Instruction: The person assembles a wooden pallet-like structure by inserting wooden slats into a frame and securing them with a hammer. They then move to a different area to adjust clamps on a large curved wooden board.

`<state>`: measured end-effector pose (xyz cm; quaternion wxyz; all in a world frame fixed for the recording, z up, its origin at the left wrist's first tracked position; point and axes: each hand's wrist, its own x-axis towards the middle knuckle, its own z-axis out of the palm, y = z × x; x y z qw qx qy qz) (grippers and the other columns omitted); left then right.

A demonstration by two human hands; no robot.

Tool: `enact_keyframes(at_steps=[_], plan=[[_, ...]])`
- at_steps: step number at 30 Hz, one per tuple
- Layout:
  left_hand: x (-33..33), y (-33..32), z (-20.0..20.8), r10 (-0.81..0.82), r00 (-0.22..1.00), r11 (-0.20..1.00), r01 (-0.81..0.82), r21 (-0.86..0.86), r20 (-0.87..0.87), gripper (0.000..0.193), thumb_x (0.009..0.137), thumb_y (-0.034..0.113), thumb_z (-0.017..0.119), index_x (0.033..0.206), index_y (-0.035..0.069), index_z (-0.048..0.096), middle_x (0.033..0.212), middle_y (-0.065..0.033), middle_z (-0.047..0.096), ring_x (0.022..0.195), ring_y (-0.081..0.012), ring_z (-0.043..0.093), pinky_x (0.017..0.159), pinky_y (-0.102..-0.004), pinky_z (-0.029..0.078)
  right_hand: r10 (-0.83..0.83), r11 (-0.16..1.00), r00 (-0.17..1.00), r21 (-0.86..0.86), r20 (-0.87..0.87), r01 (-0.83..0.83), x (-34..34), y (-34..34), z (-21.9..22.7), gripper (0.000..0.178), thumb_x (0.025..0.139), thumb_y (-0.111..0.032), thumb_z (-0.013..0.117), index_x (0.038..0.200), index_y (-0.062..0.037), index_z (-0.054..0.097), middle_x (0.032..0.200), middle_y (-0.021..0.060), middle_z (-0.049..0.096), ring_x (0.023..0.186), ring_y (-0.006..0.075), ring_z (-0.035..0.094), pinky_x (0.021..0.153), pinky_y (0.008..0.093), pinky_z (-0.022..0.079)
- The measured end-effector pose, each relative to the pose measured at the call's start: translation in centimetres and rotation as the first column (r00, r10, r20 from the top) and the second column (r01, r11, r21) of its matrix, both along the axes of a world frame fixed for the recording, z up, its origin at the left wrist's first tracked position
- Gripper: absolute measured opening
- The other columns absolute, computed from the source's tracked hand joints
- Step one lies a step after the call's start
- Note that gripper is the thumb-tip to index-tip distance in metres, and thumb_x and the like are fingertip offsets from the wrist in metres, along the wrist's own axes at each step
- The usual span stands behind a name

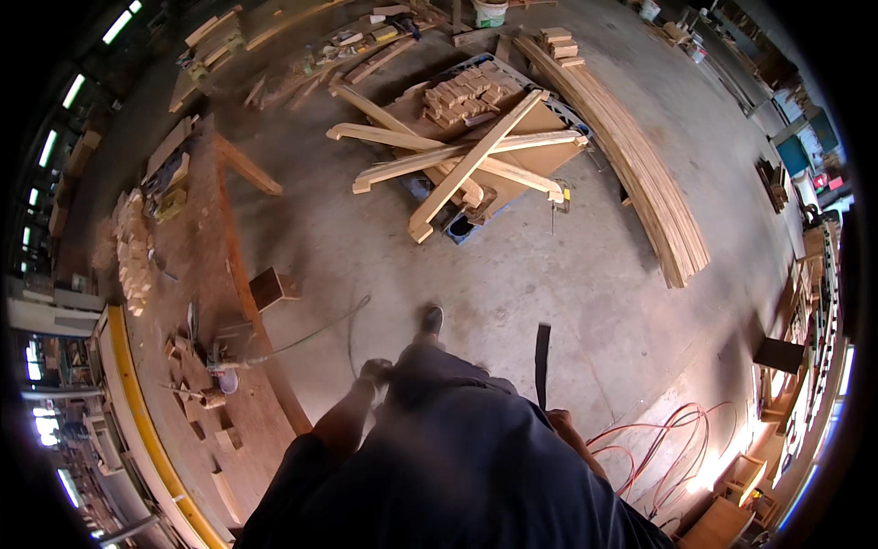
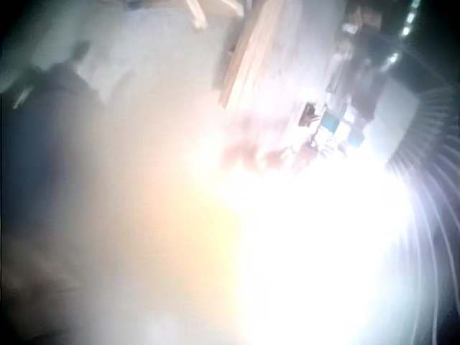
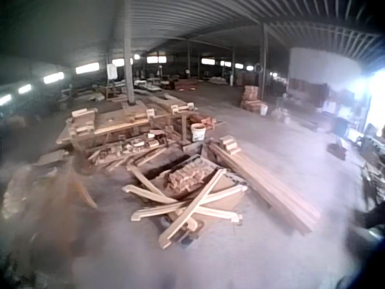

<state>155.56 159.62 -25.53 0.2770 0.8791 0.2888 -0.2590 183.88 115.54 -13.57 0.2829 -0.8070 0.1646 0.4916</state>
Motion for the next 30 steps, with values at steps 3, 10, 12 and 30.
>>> enact_keyframes(at_steps=[3, 10, 12, 30], plan=[[3.4, 4.6, 1.0, -0.28, 0.957, 0.949, 0.264, 0.173, 0.075, 0.019, 0.088, 0.018, 0.052, 0.092, 0.019, 0.071, 0.1, -0.0062, 0.071, 0.098, -0.0241, 0.068, 0.083, -0.0387, 0.055, 0.09, 0.996, 0.995, 0.0, 0.053, -0.09, 0.1, 4.6, 2.1, 0.021, 0.092, -0.017, 0.068, 0.1, 0.0026, 0.067, 0.081, 0.0163, 0.072, 0.065, 0.0235, 0.07, 0.054, 0.0364, 0.056], [10.8, 12.4, 1.4, -0.448, 0.89, 0.887, 0.43, 0.17, 0.087, 0.02, 0.092, 0.023, 0.058, 0.1, 0.014, 0.073, 0.108, -0.0071, 0.073, 0.101, -0.0231, 0.069, 0.091, -0.0364, 0.052, -0.311, 0.893, 0.95, 0.347, 0.014, 0.287, -0.4, 11.0, 2.0, 0.029, 0.091, -0.02, 0.064, 0.105, 0.005, 0.066, 0.091, 0.0173, 0.072, 0.079, 0.024, 0.072, 0.067, 0.0343, 0.056], [13.4, 13.3, 2.4, -0.409, 0.912, 0.906, 0.402, 0.134, 0.027, 0.025, 0.092, 0.029, 0.063, 0.104, 0.011, 0.076, 0.109, -0.0084, 0.074, 0.102, -0.0217, 0.069, 0.095, -0.034, 0.051, -0.347, 0.889, 0.937, 0.327, 0.029, 0.319, -1.4, 11.7, 2.2, 0.029, 0.091, -0.02, 0.064, 0.104, 0.0058, 0.066, 0.093, 0.0176, 0.072, 0.079, 0.024, 0.072, 0.068, 0.0342, 0.056], [20.6, 9.6, 8.1, -0.667, 0.732, 0.741, 0.672, -0.016, -0.142, 0.032, 0.099, 0.025, 0.045, 0.106, 0.018, 0.075, 0.11, -0.0123, 0.073, 0.107, -0.0285, 0.069, 0.088, -0.0394, 0.055, -0.465, 0.881, 0.868, -0.004, 0.177, 0.473, -21.7, 3.2, -7.4, 0.044, 0.084, -0.036, 0.07, 0.094, 0.0069, 0.074, 0.086, 0.016, 0.075, 0.078, 0.0209, 0.07, 0.071, 0.0347, 0.054]])
